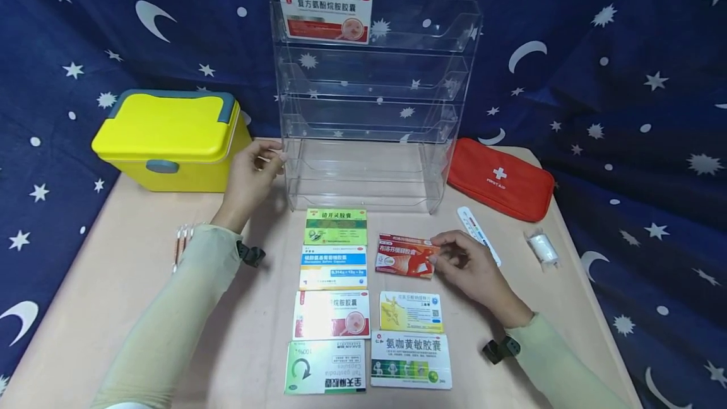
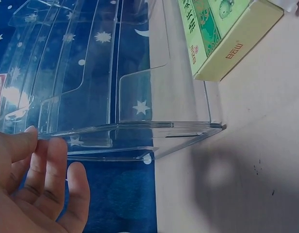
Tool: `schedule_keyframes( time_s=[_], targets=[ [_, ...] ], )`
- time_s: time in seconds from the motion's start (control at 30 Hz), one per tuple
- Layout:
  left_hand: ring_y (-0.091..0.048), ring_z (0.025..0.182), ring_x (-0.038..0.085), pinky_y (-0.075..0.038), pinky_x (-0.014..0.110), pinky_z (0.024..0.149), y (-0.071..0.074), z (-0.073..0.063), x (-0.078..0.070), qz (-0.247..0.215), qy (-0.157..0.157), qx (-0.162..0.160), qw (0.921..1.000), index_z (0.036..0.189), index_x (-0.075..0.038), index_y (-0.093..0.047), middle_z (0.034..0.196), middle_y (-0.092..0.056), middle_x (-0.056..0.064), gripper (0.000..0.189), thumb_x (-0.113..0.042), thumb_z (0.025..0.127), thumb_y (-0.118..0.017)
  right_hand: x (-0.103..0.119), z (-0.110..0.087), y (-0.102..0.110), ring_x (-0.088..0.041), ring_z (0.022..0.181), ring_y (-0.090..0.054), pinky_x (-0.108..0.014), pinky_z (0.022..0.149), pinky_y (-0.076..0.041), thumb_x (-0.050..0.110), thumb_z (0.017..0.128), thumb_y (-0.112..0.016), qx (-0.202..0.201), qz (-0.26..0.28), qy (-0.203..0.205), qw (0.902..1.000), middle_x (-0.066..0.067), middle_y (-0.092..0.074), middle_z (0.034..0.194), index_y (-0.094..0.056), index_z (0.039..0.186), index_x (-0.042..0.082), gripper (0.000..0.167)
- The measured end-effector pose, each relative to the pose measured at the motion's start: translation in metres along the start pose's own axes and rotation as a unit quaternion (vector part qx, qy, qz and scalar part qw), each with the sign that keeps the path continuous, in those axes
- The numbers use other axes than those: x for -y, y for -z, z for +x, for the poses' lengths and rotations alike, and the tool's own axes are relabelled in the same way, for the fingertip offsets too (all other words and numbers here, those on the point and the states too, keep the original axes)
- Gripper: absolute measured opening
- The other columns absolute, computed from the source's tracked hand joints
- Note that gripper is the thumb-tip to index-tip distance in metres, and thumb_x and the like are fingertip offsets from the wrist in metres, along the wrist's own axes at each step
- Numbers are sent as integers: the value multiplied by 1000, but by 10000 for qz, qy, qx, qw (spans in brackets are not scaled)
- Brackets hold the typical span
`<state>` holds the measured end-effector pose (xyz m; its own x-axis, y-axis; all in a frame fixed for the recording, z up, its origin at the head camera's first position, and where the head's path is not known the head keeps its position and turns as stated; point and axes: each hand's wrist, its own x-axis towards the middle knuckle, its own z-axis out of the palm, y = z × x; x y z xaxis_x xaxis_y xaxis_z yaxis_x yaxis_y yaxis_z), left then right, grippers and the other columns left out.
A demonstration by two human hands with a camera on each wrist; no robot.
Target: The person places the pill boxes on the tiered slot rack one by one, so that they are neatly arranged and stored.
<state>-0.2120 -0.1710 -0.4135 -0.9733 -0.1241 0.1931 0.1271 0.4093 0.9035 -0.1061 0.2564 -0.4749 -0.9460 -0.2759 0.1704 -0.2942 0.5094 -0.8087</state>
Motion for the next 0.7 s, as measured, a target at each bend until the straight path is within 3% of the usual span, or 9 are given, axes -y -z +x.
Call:
schedule_keyframes(
  time_s=[0.17,0.33,0.53,0.63,0.7],
  targets=[
    [-66,80,26,-52,23,64,1,-1,1,31,32,30,10000,120,-4,-66,99,-66,11,24,-16,100,-68,38,31,24,-20,89,-62,-20,66,-53,-3,87,-78,-294,275,-75,9992,-8,-67,111,-67,117,4,32],
    [-66,80,25,-51,24,63,4,0,0,50,44,31,10000,120,-4,-66,99,-66,10,23,-16,100,-67,89,90,69,-13,91,-67,-17,71,-56,-9,87,-75,-801,77,733,9941,-15,-68,114,-65,114,-7,30],
    [-65,80,25,-51,23,64,5,0,1,70,124,-28,9999,119,-4,-66,99,-66,10,23,-15,100,-68,141,168,117,-15,96,-67,-17,77,-55,2,94,-71,-1397,-193,1457,9792,-9,-66,121,-66,121,-2,28],
    [-66,81,28,-51,22,64,4,0,1,14,151,-1,9999,120,-3,-66,100,-66,12,23,-15,100,-67,161,200,132,-14,98,-68,-18,79,-55,6,96,-69,-1720,-542,1852,9660,-7,-66,122,-67,122,2,26],
    [-66,82,28,-51,22,64,3,0,0,-44,148,21,9999,120,-3,-66,100,-65,12,24,-16,100,-67,172,217,138,-13,102,-68,-18,82,-54,10,97,-69,-1920,-673,1904,9604,-4,-65,123,-68,123,6,26]
  ],
)
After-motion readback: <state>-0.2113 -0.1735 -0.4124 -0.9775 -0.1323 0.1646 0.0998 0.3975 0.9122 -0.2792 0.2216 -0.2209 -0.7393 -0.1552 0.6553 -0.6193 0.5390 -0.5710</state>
